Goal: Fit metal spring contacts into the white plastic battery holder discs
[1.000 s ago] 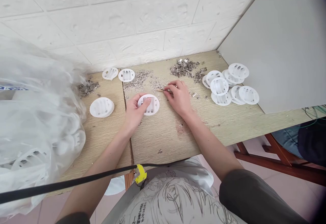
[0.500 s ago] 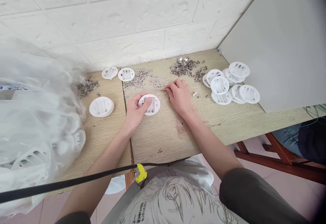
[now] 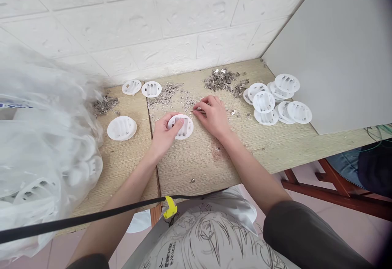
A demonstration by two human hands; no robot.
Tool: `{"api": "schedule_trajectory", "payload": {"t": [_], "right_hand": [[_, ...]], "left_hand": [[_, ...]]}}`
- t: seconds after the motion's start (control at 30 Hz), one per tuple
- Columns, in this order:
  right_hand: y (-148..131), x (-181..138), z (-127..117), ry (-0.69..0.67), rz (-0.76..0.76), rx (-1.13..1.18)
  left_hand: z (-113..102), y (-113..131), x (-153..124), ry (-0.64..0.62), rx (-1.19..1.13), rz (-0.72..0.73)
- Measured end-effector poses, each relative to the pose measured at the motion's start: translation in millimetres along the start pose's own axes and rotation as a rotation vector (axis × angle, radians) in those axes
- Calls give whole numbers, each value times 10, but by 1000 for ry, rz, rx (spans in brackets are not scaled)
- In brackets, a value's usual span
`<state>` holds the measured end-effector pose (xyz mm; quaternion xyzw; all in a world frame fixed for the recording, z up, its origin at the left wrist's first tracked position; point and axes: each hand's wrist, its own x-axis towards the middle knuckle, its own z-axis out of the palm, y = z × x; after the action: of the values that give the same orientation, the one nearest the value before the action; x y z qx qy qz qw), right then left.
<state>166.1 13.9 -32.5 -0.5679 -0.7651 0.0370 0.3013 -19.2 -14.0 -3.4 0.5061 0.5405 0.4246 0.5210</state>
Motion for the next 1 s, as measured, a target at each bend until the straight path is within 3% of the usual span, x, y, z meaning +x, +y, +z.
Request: {"api": "schedule_trajectory", "payload": {"t": [0.5,0.67,0.83,1.0], "right_hand": [[-15,59,58,8,2,-101],[-21,52,24,104,1,35],[-93,-6,-30,83,-139,270],[-212,-63,-17,-1,-279,322]], "left_hand": [[23,35,-30,-6,60,10],[15,24,-25,30,66,21],[4,-25,12,56,49,31],[-2,-32,27,51,52,40]]}}
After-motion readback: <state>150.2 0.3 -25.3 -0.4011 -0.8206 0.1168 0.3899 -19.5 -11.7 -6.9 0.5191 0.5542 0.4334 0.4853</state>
